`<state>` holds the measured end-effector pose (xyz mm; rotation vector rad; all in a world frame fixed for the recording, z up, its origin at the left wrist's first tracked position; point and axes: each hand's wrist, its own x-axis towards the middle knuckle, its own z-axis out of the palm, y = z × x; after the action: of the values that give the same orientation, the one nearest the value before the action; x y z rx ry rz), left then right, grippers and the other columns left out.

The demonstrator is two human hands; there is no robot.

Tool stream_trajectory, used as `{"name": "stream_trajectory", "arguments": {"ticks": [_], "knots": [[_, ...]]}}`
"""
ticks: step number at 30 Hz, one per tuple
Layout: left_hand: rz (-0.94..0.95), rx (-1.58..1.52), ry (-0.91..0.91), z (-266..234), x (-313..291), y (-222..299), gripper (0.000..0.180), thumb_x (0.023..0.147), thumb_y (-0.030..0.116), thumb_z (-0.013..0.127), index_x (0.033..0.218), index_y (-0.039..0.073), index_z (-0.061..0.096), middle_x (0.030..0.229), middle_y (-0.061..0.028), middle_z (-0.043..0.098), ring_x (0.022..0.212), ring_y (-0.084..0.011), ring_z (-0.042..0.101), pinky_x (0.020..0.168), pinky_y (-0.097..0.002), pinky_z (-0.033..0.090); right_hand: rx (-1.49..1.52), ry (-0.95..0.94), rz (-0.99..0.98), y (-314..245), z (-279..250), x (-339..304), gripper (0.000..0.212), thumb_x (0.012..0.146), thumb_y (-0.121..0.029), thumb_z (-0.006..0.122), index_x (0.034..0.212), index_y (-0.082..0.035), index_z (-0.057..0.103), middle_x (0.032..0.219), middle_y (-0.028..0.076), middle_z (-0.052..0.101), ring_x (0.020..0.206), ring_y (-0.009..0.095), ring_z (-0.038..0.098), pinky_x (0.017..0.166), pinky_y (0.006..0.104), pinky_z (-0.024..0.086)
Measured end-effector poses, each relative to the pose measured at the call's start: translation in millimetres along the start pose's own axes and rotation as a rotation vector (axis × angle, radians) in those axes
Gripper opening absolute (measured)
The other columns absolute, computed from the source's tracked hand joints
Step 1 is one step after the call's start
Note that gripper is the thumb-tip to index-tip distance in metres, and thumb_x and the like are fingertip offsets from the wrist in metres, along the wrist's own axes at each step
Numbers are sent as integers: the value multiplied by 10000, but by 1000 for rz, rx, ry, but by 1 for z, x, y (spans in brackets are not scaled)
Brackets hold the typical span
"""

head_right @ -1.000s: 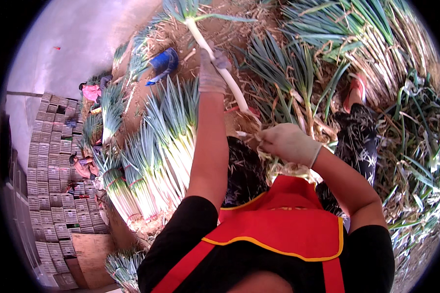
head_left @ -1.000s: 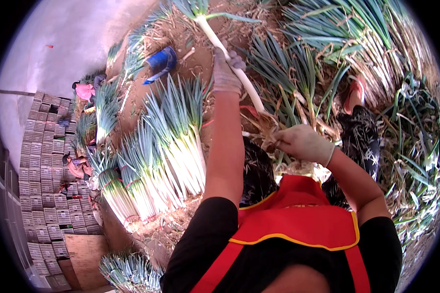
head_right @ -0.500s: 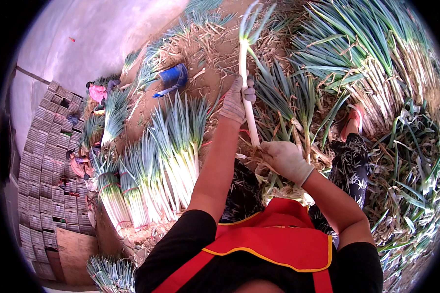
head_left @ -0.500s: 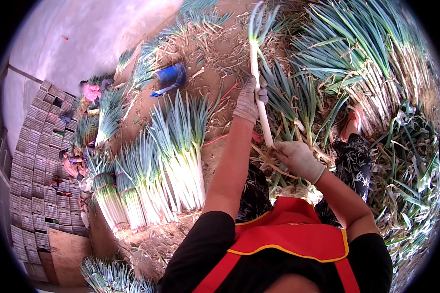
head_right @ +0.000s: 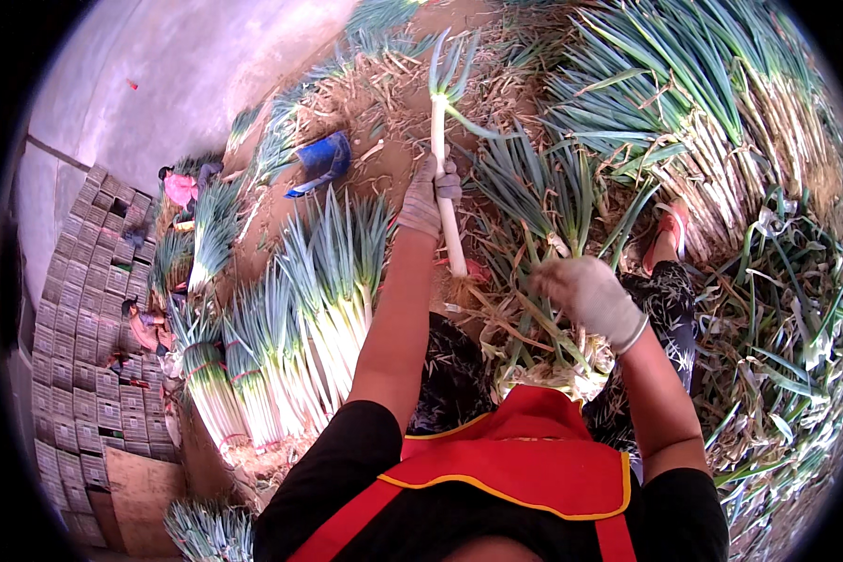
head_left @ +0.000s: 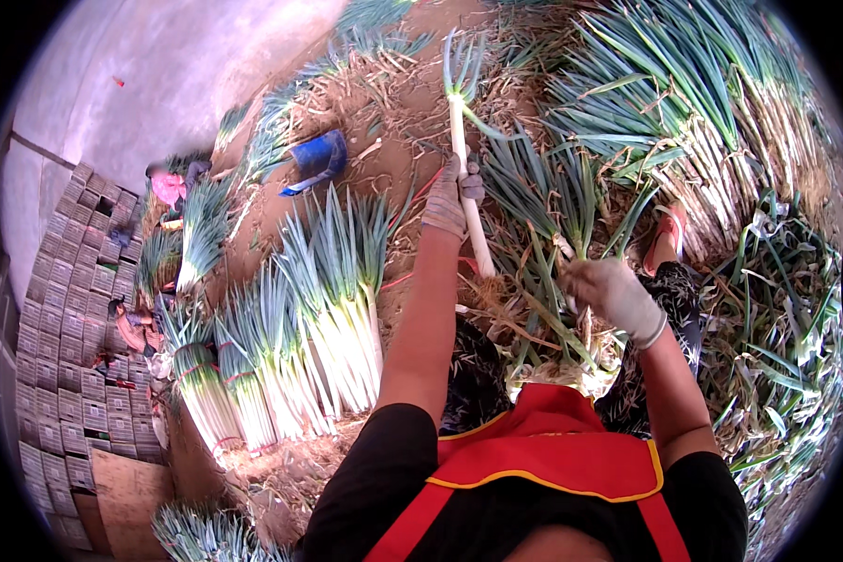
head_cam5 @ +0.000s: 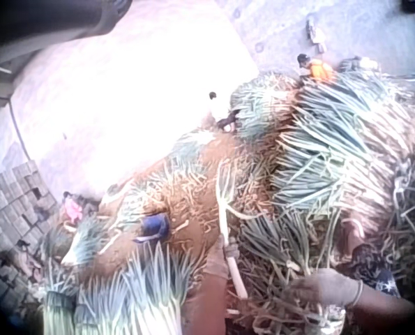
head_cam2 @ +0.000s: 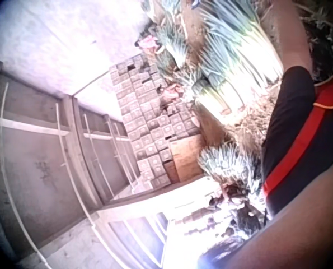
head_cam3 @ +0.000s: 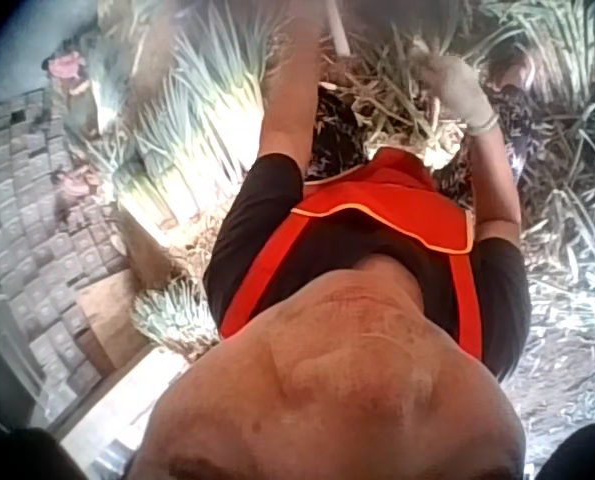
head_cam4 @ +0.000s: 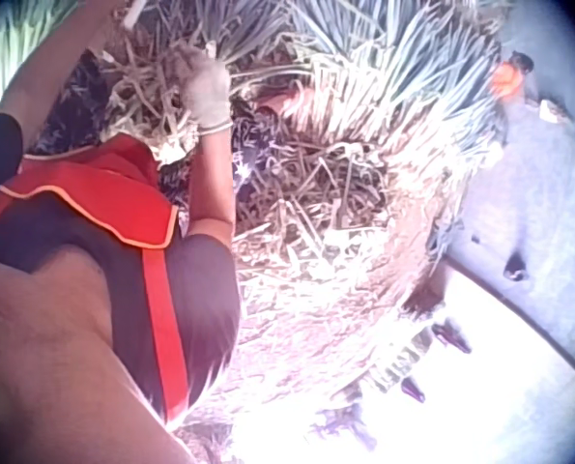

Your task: The person peels the outer layers from green onions and pulls off loose parts by hand while sitting on the floor.

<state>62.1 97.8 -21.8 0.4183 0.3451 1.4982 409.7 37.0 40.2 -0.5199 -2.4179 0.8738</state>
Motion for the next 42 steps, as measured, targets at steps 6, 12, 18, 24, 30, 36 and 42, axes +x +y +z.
{"name": "stream_trajectory", "arguments": {"ticks": [6,12,18,24,30,36,42], "knots": [[-87,103,59,63,-16,-50,414,929,291,611,1278,92,509,838,-23,541,577,-50,395,474,-173,364,-57,164,388,64,-1,7,489,863,-255,642,1247,20,515,1137,244,612,1036,375,603,884,390,473],[-361,157,-70,118,-45,-102,523,913,325,628,1333,62,461,816,-4,557,518,-21,365,416,-152,309,-113,663,427,142,-26,53,613,808,-270,707,1280,46,474,1221,291,546,1112,397,562,934,402,454],[-457,340,172,120,-79,-138,466,920,409,594,1223,70,490,783,6,529,489,-26,357,396,-161,300,213,576,680,188,-19,64,328,827,-272,597,937,31,658,834,250,660,806,377,653,706,433,504],[-467,261,152,111,-91,-131,493,868,467,647,1183,105,531,746,18,503,489,-35,361,398,-181,282,860,609,568,214,9,58,233,932,-236,489,1127,-127,555,791,-32,523,602,68,479,441,229,415],[-454,108,192,97,-121,-117,438,857,411,682,1141,104,551,750,1,539,470,-45,400,385,-177,316,-673,440,220,374,75,59,141,824,-113,550,895,-14,621,753,98,631,619,183,584,540,318,463],[-240,82,212,119,-238,-18,338,889,350,654,1034,58,565,726,-27,566,500,-66,457,407,-202,361,692,656,917,346,-9,40,452,899,-481,604,944,-40,692,623,4,496,452,119,438,409,276,404],[175,512,482,67,-366,59,393,938,326,581,1213,58,500,755,-47,602,496,-81,491,397,-198,389,484,213,811,207,22,48,409,920,-421,589,993,-26,664,610,-21,435,434,98,360,400,247,301]]}}
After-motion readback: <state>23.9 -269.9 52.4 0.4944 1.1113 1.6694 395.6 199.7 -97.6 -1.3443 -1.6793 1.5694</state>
